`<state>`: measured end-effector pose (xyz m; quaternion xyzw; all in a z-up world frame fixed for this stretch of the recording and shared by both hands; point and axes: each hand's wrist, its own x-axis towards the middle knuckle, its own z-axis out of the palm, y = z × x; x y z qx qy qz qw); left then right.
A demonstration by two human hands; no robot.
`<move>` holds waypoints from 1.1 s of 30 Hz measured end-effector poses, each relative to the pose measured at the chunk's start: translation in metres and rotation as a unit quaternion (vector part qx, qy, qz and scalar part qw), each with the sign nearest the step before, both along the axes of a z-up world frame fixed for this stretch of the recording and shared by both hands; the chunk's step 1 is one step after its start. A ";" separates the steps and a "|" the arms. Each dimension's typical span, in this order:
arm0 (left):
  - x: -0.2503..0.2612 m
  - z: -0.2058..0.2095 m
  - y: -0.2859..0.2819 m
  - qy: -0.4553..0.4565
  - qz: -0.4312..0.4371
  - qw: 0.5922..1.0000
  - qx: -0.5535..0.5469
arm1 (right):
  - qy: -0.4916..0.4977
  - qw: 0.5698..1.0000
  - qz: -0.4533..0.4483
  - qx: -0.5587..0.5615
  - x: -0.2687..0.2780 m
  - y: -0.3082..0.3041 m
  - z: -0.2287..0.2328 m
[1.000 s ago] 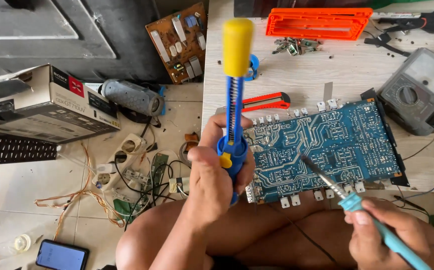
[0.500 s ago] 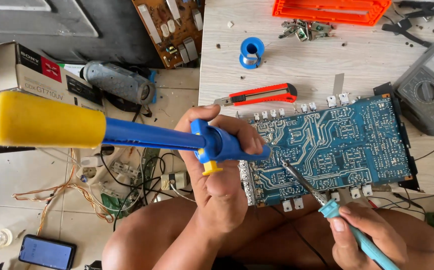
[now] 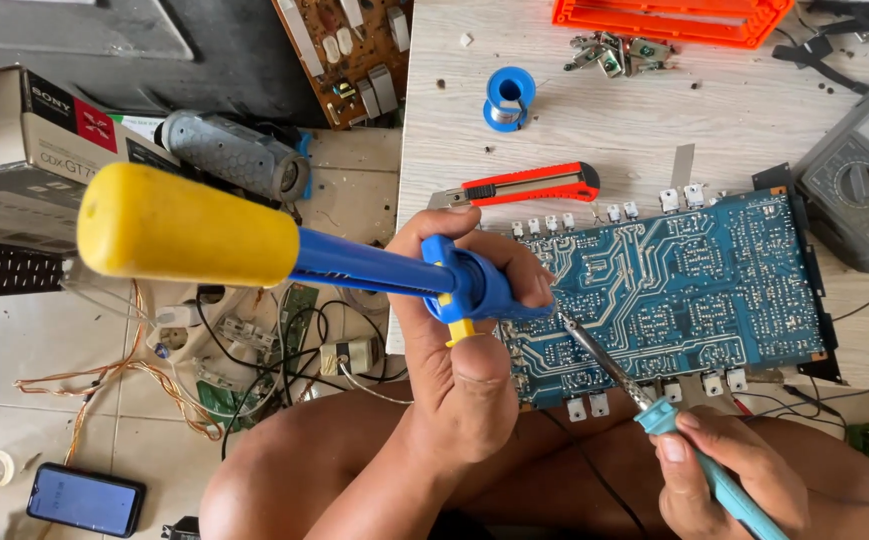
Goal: Soldering and desoldering components on a circuit board using a soldering iron and a desoldering pump.
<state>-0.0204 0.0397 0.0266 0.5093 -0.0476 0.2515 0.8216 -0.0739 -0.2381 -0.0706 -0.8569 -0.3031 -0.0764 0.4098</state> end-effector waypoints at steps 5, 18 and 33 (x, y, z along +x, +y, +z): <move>0.000 -0.003 0.000 -0.013 -0.006 1.000 0.004 | -0.079 0.982 -0.164 0.048 -0.015 0.042 0.013; -0.001 -0.004 0.007 -0.010 -0.008 1.000 -0.001 | 0.374 0.923 -0.044 -0.080 -0.009 -0.049 -0.036; -0.001 -0.004 0.007 -0.003 -0.016 1.000 -0.011 | 0.097 0.988 -0.050 -0.108 -0.007 0.006 0.015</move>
